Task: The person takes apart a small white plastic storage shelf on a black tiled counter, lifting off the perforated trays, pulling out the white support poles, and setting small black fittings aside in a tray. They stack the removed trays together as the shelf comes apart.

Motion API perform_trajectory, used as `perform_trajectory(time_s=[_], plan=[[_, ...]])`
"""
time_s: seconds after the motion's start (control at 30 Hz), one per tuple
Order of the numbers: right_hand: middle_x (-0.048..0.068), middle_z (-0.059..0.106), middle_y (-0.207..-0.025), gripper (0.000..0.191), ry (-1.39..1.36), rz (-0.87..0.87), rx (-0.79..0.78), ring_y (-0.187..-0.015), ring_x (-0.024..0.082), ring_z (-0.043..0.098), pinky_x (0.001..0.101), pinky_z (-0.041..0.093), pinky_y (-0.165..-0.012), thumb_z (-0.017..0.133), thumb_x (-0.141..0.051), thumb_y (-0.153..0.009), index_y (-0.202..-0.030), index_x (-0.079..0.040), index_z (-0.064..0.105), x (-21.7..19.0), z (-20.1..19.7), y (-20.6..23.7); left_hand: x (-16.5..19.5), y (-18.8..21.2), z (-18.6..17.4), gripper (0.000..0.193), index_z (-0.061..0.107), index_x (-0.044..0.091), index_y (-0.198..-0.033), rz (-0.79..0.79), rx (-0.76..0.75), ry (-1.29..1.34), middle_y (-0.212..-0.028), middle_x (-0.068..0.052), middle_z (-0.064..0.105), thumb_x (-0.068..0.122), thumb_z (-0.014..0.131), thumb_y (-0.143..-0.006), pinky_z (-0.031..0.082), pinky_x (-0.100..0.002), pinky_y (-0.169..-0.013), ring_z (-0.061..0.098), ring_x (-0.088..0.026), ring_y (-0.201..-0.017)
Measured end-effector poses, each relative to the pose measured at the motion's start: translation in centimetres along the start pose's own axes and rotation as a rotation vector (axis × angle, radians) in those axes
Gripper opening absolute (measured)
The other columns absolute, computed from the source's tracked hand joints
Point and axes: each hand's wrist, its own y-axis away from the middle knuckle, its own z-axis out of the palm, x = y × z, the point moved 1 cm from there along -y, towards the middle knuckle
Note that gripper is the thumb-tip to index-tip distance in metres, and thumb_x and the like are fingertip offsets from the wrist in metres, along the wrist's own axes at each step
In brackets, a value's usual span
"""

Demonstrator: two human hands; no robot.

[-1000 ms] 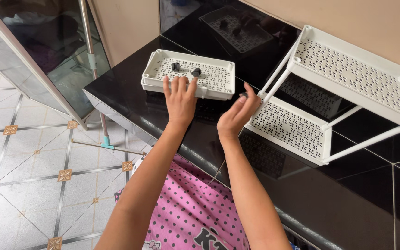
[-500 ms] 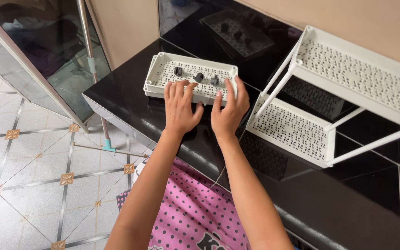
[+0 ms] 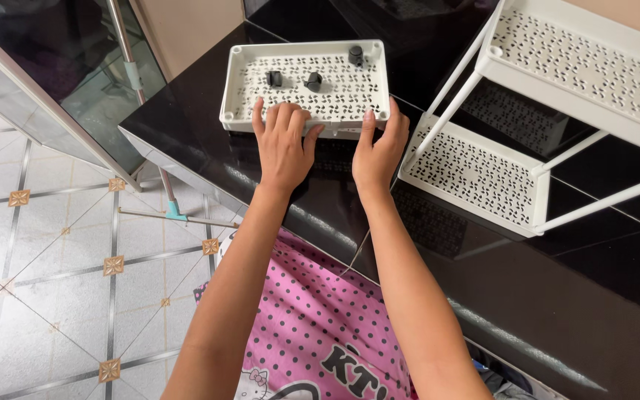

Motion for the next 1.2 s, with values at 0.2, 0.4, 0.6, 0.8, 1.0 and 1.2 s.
perform_trajectory(time_s=[0.2,0.4,0.6,0.8,1.0,1.2], plan=[[0.018,0.051,-0.138,0.05,0.232,-0.092,0.028,-0.124,0.035,0.048,0.0442,0.045,-0.098,0.053,-0.028,-0.111,-0.15,0.001,0.045,0.8,1.5,-0.5,-0.6,0.1,0.6,0.022,0.062,0.009,-0.108,-0.016,-0.039,-0.046,-0.11,-0.008,0.06,0.024,0.074,-0.097,0.024,-0.053,-0.125,0.057,-0.03,-0.113],[0.007,0.058,-0.111,0.017,0.126,-0.099,0.07,-0.106,0.023,0.059,0.0386,0.049,-0.091,0.062,-0.022,-0.108,-0.119,-0.009,0.061,0.0,1.1,1.6,-0.1,0.2,0.6,0.036,0.065,0.009,-0.113,0.008,-0.035,-0.152,-0.113,-0.008,0.062,0.023,0.077,-0.082,0.017,-0.061,-0.121,0.056,-0.03,-0.118],[0.001,0.062,-0.098,0.016,0.172,-0.218,-0.02,-0.094,0.022,0.062,0.0396,0.048,-0.09,0.073,-0.022,-0.099,-0.105,-0.009,0.067,-2.4,1.4,1.8,-0.4,0.2,1.2,0.036,0.067,0.012,-0.116,0.011,-0.041,-0.224,-0.111,-0.005,0.063,0.023,0.076,-0.083,0.018,-0.06,-0.121,0.057,-0.027,-0.115],[0.005,0.062,-0.112,0.033,0.267,-0.585,0.056,-0.108,0.025,0.06,0.0467,0.04,-0.106,0.075,-0.017,-0.091,-0.123,-0.01,0.07,-3.3,0.7,1.5,-0.9,0.5,1.1,0.024,0.067,0.013,-0.112,0.011,-0.071,-0.143,-0.107,-0.002,0.062,0.025,0.074,-0.092,0.023,-0.055,-0.12,0.058,-0.023,-0.111],[0.002,0.064,-0.106,0.024,0.2,-0.524,-0.038,-0.105,0.024,0.062,0.0493,0.036,-0.115,0.075,-0.015,-0.094,-0.118,-0.012,0.073,-2.0,2.0,0.7,-0.6,0.4,0.8,0.02,0.068,0.012,-0.11,-0.001,-0.055,-0.092,-0.107,-0.001,0.064,0.025,0.071,-0.095,0.024,-0.052,-0.118,0.059,-0.023,-0.108],[0.0,0.071,-0.098,0.006,0.062,-0.456,-0.023,-0.098,0.023,0.064,0.0453,0.035,-0.111,0.075,-0.015,-0.093,-0.099,-0.013,0.075,-1.3,2.7,-0.1,-0.4,0.3,0.8,0.01,0.07,0.015,-0.106,-0.013,-0.021,-0.099,-0.098,0.0,0.063,0.02,0.068,-0.098,0.028,-0.049,-0.117,0.06,-0.022,-0.106]])
